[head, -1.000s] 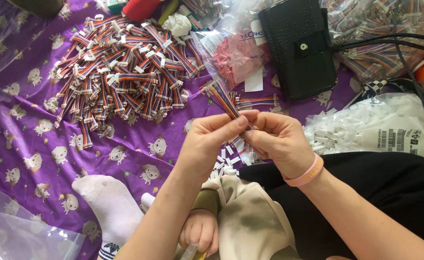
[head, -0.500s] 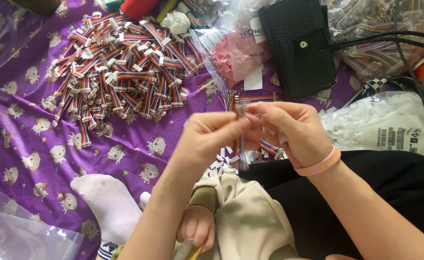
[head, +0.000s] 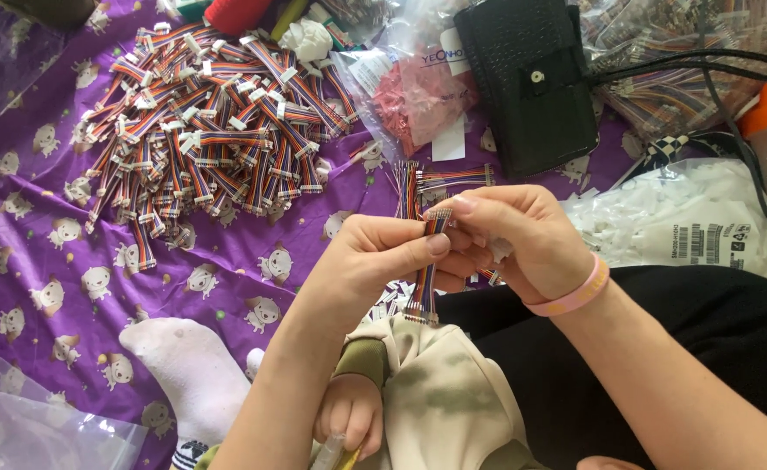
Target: The person sits on a purple patterned surface with a baby on their lap while assembling small electronic components. They repeatedly pick up bundles of multicolored wires and white plastic connectors, align the wires, and insert them into the connectors to secure them.
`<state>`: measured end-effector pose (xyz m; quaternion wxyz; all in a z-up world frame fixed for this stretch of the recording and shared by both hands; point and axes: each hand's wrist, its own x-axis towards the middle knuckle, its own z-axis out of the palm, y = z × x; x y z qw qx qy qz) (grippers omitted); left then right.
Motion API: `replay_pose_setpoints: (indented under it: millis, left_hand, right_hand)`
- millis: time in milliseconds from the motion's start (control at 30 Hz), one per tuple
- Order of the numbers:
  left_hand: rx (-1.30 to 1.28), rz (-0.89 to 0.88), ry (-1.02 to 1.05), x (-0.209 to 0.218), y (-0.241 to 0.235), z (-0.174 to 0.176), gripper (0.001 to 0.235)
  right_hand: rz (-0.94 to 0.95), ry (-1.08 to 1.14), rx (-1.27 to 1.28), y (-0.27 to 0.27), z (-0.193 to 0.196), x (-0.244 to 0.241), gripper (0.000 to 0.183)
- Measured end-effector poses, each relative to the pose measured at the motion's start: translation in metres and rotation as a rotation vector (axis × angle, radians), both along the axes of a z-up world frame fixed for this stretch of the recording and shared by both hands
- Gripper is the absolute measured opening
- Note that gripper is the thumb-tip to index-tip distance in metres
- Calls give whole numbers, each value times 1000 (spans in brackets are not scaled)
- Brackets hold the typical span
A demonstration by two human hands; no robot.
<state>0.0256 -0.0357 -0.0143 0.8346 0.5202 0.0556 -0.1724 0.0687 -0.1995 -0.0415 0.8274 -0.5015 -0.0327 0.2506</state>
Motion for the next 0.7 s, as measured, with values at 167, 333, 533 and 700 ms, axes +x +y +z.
replay_pose_setpoints:
  millis: [167, 333, 533, 700]
  left_hand:
    - [-18, 1, 14, -5, 4, -5, 11]
    - [-59, 2, 40, -6, 1, -1, 11]
    - [-9, 5, 9, -3, 0, -4, 8]
    - [211, 116, 13, -4, -6, -12, 13]
  right_hand:
    - [56, -57, -10, 1, 4, 1, 20]
    - [48, -136, -87, 7, 6, -2, 12]
    - [-24, -162, -196, 6, 1, -2, 12]
    - [-124, -85, -240, 7, -6, -1, 15]
